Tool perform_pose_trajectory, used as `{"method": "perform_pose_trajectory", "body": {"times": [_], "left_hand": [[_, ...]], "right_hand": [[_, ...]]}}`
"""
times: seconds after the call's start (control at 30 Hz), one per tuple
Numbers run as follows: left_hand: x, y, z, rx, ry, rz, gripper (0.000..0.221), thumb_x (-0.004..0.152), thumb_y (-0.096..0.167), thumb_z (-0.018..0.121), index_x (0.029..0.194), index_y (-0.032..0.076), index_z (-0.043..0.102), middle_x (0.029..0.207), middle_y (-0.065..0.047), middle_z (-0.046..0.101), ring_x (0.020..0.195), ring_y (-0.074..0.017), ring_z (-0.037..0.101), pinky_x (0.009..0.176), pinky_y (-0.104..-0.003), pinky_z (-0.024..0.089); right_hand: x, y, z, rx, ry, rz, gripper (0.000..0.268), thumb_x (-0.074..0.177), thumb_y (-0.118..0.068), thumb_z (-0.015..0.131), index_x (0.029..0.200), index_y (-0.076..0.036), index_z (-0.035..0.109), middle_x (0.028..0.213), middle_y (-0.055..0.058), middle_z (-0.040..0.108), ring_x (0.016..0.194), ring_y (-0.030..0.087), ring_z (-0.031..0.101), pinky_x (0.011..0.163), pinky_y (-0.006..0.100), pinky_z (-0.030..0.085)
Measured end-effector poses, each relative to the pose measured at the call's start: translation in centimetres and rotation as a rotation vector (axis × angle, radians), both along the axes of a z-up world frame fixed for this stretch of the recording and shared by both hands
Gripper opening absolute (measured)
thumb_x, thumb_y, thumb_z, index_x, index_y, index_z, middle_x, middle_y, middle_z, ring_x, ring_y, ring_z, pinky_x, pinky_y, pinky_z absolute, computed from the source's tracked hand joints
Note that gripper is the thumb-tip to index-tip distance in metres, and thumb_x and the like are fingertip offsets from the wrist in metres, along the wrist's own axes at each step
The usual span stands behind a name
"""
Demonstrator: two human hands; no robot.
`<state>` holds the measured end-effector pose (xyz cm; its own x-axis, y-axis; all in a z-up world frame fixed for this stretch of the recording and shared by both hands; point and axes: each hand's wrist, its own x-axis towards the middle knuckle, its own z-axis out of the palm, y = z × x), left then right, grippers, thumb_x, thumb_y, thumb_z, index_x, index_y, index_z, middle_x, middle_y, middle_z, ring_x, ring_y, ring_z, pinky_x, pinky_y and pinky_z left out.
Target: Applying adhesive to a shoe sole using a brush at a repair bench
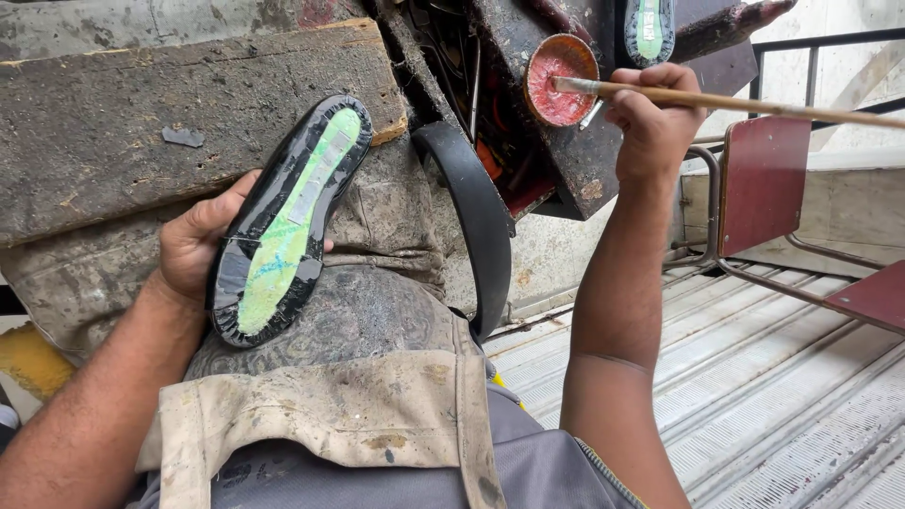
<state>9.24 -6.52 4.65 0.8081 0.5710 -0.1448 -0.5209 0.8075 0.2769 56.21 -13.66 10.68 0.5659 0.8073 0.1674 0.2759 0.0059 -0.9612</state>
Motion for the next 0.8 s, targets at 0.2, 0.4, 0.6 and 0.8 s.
{"method": "perform_pose_trajectory", "body": {"times": [0.2, 0.4, 0.6, 0.8], "left_hand": [[1.0, 0.7, 2.5, -0.159, -0.253, -0.168, 0.084, 0.093, 0.015, 0.078, 0.158, -0.006, 0.029, 0.146, -0.041, 0.045, 0.122, -0.0603, 0.056, 0.099, -0.068, 0.050], [2.0, 1.5, 1.5, -0.160, -0.221, -0.100, 0.087, 0.087, 0.017, 0.067, 0.162, -0.004, 0.028, 0.143, -0.042, 0.049, 0.117, -0.0558, 0.060, 0.103, -0.068, 0.047], [2.4, 0.7, -0.8, -0.104, -0.187, -0.118, 0.079, 0.085, 0.020, 0.062, 0.156, -0.002, 0.036, 0.134, -0.035, 0.058, 0.112, -0.0532, 0.064, 0.086, -0.059, 0.056], [3.0, 0.5, -1.3, -0.102, -0.163, -0.119, 0.079, 0.084, 0.020, 0.064, 0.156, 0.003, 0.038, 0.134, -0.034, 0.059, 0.107, -0.0500, 0.066, 0.085, -0.059, 0.057]], "right_hand": [[1.4, -1.7, -3.8, 0.170, 0.590, -0.330, 0.028, 0.086, 0.016, 0.057, 0.100, -0.009, 0.055, 0.085, 0.023, 0.075, 0.063, 0.025, 0.066, 0.049, 0.032, 0.056], [4.2, -2.4, -9.7, 0.307, 0.684, -0.476, 0.024, 0.096, -0.017, 0.075, 0.080, -0.019, 0.057, 0.070, 0.002, 0.051, 0.051, 0.008, 0.039, 0.045, 0.023, 0.031], [-6.0, -2.3, -1.4, 0.336, 0.686, -0.214, 0.019, 0.095, -0.031, 0.062, 0.083, -0.017, 0.061, 0.091, 0.012, 0.066, 0.059, 0.014, 0.053, 0.047, 0.021, 0.039], [-15.2, 1.9, -0.5, 0.349, 0.267, 0.653, 0.037, 0.083, 0.007, 0.075, 0.114, -0.013, 0.071, 0.124, 0.028, 0.066, 0.087, 0.033, 0.073, 0.082, 0.037, 0.067]]}}
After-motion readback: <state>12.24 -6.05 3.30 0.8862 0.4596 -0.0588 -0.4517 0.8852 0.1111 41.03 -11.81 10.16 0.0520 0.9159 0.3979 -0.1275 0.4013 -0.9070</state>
